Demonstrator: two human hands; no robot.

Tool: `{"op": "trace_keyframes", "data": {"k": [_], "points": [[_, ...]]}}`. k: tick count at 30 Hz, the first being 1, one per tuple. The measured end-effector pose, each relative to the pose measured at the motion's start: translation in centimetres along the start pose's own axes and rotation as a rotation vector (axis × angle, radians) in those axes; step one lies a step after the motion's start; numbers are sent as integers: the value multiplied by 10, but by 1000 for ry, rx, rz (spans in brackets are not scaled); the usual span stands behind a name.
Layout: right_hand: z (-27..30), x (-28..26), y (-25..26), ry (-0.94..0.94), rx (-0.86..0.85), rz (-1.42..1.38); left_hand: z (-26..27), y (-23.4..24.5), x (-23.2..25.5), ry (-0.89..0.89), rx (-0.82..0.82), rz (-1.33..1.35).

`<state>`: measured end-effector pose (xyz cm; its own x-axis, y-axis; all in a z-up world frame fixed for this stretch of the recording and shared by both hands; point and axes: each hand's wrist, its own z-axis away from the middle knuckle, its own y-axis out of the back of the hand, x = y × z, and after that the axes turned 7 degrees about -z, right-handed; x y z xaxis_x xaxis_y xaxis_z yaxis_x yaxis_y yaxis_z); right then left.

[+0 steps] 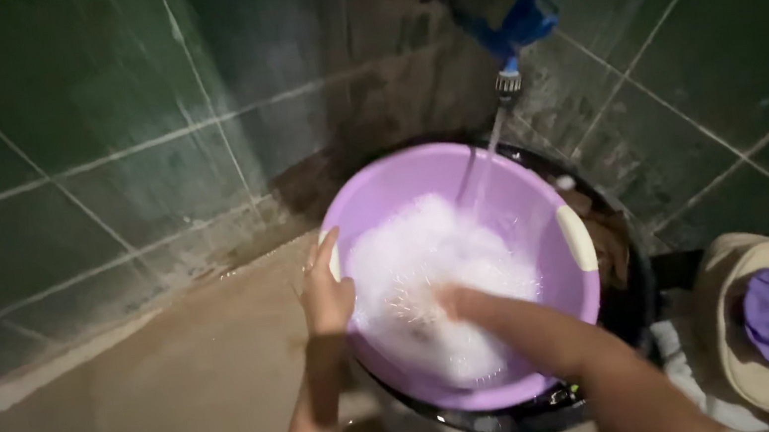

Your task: The person prepares soapy water in a purple basin, then washes and rinses various garments by hand in a black basin under a running tap. The person scrubs, wrings, and transfers the wet clothes to a pile on a nearby stool.

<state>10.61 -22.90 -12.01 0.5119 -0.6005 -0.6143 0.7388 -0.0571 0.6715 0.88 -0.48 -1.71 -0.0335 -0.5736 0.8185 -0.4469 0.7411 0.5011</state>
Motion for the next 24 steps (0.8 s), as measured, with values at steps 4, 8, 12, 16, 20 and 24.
{"op": "trace_keyframes", "data": {"k": [4, 8, 12, 16, 20, 24], "points": [[-3, 13, 18, -255, 349, 9, -4, 7, -2, 58, -49, 18], [26, 12, -9, -135, 189, -23, 0, 8, 0, 43, -38, 5], [47, 9, -14, 42, -98, -55, -6, 6, -1, 58, -35, 21], [37, 24, 38, -256, 295, -8, -4, 1, -6, 51, -55, 9], [22, 5, 14, -160, 269, -41, -5, 4, -6, 29, -40, 14], [44, -28, -2, 37, -44, -66, -2, 4, -4, 114, -81, 16]]}}
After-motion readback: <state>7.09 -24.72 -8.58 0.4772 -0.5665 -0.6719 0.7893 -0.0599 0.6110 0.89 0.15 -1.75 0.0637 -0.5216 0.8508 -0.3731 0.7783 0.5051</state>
